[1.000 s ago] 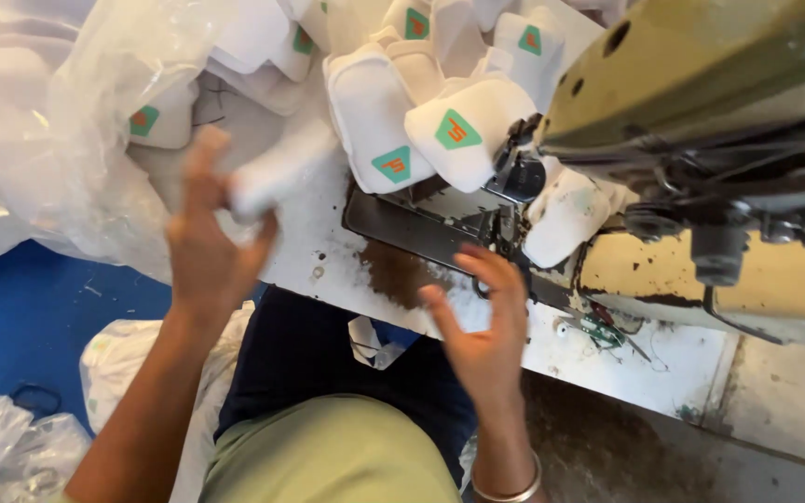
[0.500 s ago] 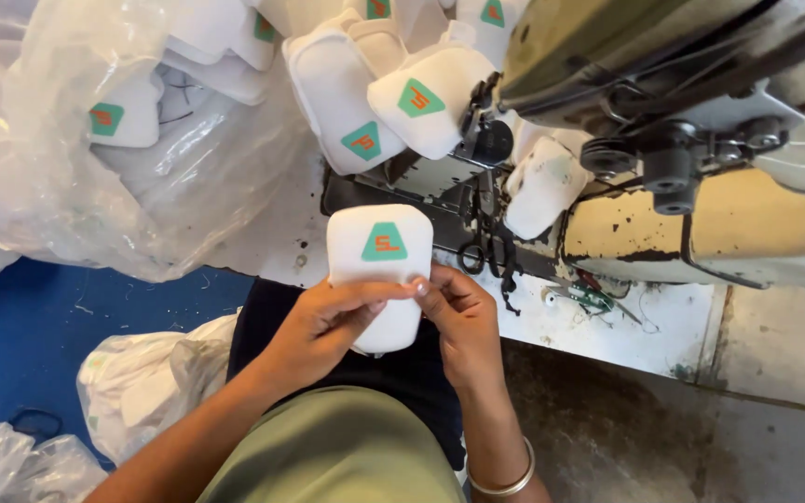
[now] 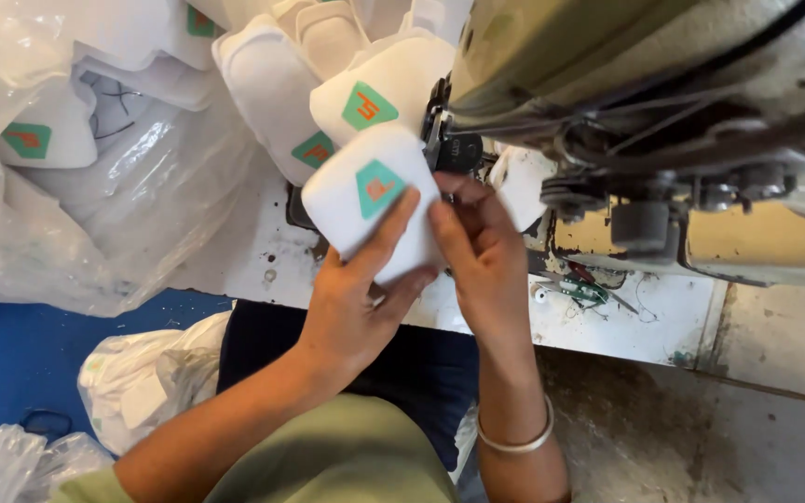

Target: The person uses a sewing machine to stitch white slipper uppers. They pick up each slipper from a pile, guide it under the needle, and then place the finished item on the table to the right.

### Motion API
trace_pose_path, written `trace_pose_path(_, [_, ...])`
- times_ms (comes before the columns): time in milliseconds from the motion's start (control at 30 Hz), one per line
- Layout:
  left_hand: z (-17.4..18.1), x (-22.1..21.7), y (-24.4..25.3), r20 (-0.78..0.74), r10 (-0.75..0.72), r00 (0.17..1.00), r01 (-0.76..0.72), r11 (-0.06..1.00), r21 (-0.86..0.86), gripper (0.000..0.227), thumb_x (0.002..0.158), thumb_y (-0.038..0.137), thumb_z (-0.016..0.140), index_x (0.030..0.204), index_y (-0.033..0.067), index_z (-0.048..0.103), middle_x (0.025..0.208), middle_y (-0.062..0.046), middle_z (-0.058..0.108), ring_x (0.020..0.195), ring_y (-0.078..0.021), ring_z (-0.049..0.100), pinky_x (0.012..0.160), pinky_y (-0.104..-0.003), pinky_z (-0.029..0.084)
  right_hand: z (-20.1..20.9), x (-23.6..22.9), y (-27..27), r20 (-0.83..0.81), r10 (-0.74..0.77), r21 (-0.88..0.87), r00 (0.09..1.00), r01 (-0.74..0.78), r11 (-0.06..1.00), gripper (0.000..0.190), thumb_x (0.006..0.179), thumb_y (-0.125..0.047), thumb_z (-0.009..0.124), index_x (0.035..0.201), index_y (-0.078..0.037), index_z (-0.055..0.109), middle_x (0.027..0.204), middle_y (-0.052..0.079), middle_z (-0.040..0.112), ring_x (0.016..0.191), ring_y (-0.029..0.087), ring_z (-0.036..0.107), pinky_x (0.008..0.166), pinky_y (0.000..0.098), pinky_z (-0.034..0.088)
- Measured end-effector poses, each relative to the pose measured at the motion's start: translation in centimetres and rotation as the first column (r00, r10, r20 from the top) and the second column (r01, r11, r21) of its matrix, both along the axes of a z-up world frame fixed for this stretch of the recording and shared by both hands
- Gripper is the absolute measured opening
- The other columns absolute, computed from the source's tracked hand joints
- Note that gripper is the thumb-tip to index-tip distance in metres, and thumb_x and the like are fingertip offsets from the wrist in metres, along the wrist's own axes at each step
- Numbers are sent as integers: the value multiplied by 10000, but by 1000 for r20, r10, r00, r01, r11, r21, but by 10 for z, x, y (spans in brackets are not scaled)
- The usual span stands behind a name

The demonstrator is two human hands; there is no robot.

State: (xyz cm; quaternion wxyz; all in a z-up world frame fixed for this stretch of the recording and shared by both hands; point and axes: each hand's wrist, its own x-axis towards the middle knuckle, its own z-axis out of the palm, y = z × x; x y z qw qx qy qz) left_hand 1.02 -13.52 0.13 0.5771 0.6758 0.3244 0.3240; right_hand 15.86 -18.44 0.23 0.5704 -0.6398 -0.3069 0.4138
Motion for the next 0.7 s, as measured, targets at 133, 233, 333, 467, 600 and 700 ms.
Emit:
trace_pose_path(133, [9,17,20,201,66,977,-37,989,-146,746,904,-38,764,1556,125,439,1429,-135,544,1233,-200,643,945,-293,613,-16,11,18,58,-160,58,985,157,986,299,1059,-96,725,1217,63,527,923,56,631,819,98,549,705,226,438])
trace_pose_path(233, [6,17,32,194,37,980,-10,991,-135,762,888,-33,785,1553,123,448,1450,-139,530,1257,-212,615,975,-314,620,6,19,12,345,-206,-96,916,252,963,282,985,-156,789,1117,26,619,815,-30,650,720,48,578,633,168,441])
trace_pose_path(333, [-8,14,45,124,-42,991,39,999,27,784,885,-3,826,1561,140,454,1491,-105,553,1295,-204,617,1030,-336,575,-34,105,-45,888,-372,227,271,446,866,340,929,-248,803,1163,-51,655,969,-38,672,895,52,617,805,223,519])
trace_pose_path(467, [-8,10,66,152,-158,976,165,986,-38,804,880,-2,837,1573,138,453,1554,-75,494,1350,-196,547,1098,-338,505,-3,162,-108,697,-619,712,-362,240,660,282,1105,-151,682,1254,33,529,1197,172,586,1095,281,599,1013,444,558])
trace_pose_path(600, [-2,6,77,175,-217,960,242,960,-141,796,886,11,812,1578,146,442,1536,-61,518,1298,-162,555,1083,-295,537,-38,184,-137,715,-562,690,-415,291,663,355,1152,-212,647,1305,47,459,1242,168,543,1155,279,565,1055,413,506])
trace_pose_path(700, [-10,0,74,181,-241,954,261,960,-99,790,911,6,812,1597,137,443,1520,-64,518,1330,-163,536,1124,-303,500,-42,176,-135,800,-387,559,-459,335,759,222,1135,-182,636,1158,-57,454,1130,112,466,1090,259,508,1096,428,462])
